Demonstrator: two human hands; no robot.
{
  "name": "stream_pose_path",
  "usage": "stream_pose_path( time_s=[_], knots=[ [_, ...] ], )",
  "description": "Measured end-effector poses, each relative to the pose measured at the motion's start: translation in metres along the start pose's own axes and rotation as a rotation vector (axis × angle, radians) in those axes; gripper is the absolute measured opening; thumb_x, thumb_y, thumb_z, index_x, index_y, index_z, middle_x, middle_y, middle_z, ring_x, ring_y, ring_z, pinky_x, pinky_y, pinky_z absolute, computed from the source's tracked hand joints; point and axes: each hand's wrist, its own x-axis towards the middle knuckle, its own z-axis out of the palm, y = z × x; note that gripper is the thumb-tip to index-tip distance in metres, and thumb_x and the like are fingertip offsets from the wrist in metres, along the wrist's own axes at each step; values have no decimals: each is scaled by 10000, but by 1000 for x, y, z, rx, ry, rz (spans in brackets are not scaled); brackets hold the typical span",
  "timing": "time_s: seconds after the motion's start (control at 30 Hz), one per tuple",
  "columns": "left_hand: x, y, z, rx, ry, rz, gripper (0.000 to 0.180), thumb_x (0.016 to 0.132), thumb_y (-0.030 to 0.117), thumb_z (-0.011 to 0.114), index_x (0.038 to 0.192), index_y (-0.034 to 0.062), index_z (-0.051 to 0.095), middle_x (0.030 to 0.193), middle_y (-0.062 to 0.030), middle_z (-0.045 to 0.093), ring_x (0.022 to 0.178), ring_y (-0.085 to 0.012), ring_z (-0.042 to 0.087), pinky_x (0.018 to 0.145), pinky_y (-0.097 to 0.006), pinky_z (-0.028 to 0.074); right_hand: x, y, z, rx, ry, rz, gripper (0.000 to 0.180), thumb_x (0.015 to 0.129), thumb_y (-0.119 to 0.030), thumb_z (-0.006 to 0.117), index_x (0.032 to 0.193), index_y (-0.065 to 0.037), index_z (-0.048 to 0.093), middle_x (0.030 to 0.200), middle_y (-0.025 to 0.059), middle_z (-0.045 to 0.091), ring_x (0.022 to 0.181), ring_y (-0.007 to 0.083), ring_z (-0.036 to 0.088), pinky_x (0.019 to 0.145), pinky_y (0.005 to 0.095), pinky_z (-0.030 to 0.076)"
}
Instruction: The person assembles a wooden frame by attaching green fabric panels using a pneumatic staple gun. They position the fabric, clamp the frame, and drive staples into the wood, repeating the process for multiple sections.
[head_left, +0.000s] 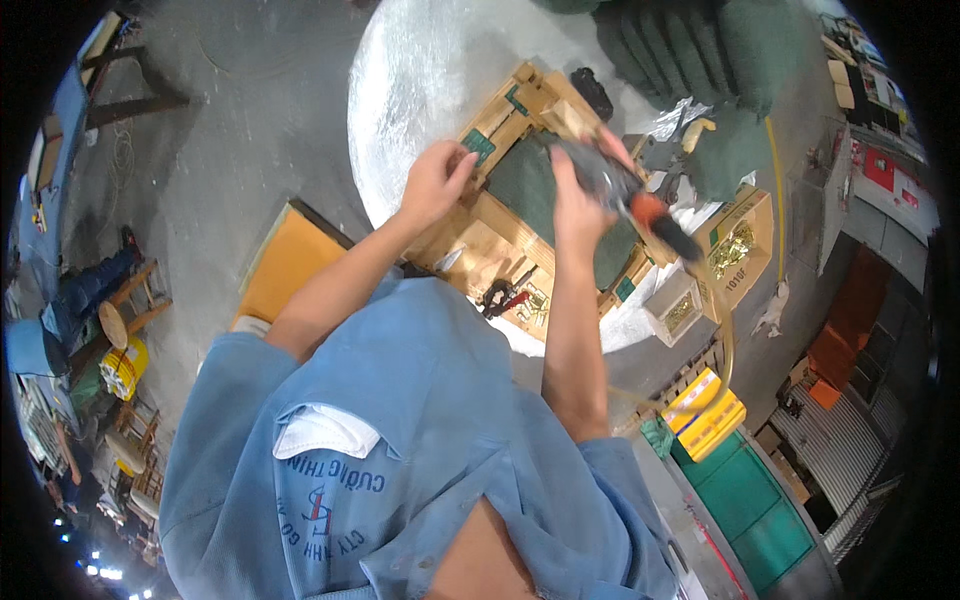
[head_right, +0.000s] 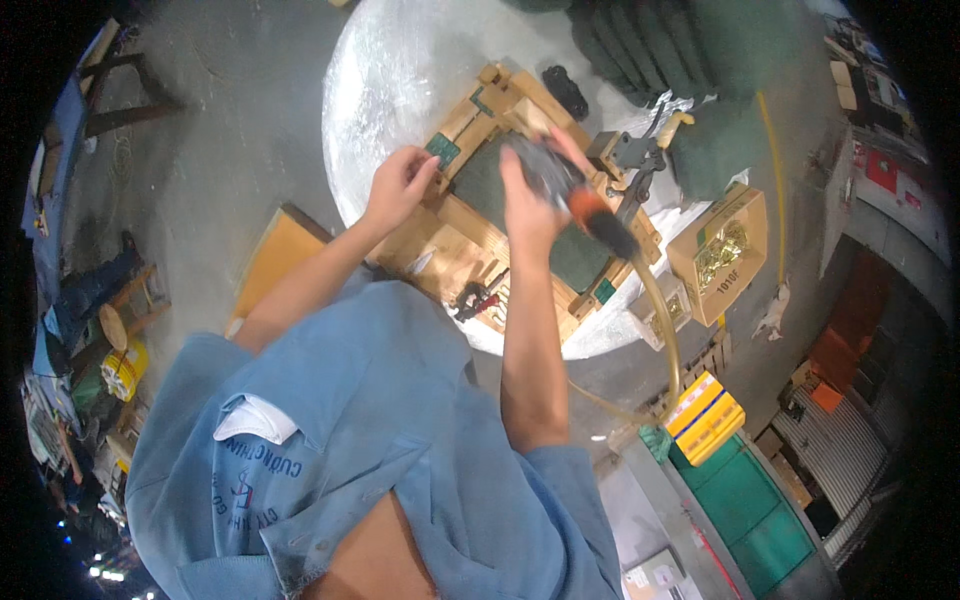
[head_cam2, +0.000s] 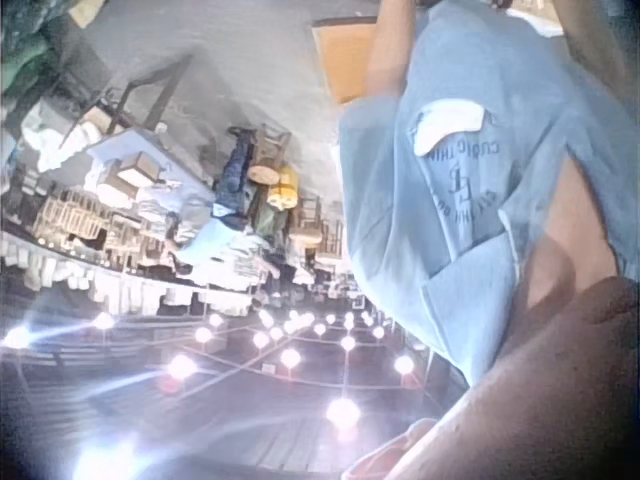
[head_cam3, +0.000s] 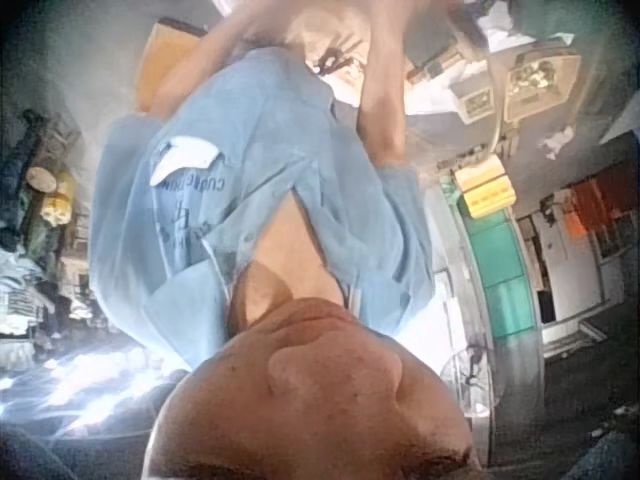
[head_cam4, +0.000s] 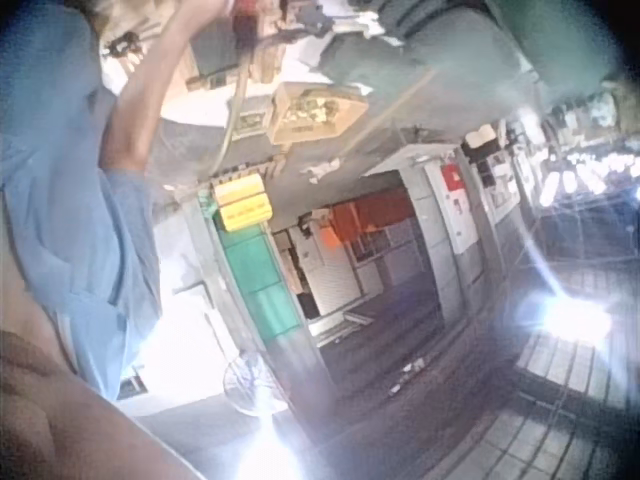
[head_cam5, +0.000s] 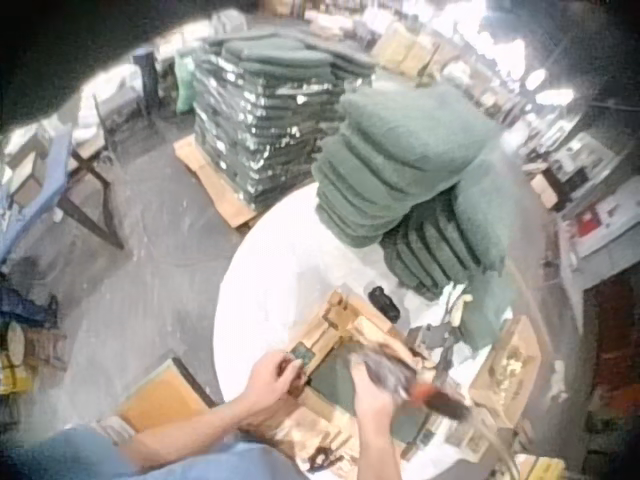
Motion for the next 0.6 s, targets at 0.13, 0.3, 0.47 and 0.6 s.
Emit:
stream_pose_path(
  time_s=[0.13,0.3,0.47,0.6],
  knots=[
    [-29,-60,-26,-279,93,-268,235,1024,245,665,1076,17,690,889,-40,678,762,-144,622,710,-302,517,-75,-22,-66,225,251,177,648,883,40,744,1452,-44,445,1276,201,601,1190,329,664,979,453,605],
    [-96,-88,-61,-406,-34,-624,230,999,122,582,1176,10,676,1015,-69,687,877,-153,654,775,-293,548,-175,-22,-162,527,674,466,590,993,-193,644,1525,-192,391,1324,159,595,1194,386,667,874,566,652],
    [-147,-46,-45,-295,-72,-669,244,955,25,572,1137,-38,722,991,-105,749,887,-190,710,819,-338,579,-220,39,-258,865,906,522,429,893,-340,753,1189,-48,648,1179,105,706,1107,294,667,1026,485,554],
    [-174,-69,-4,-339,-152,-526,269,932,80,763,1194,23,746,1098,-91,765,1043,-192,712,920,-382,591,-248,60,-303,535,773,490,621,941,-357,737,1407,14,561,1503,263,482,1324,428,554,1070,651,455]
  ],
)
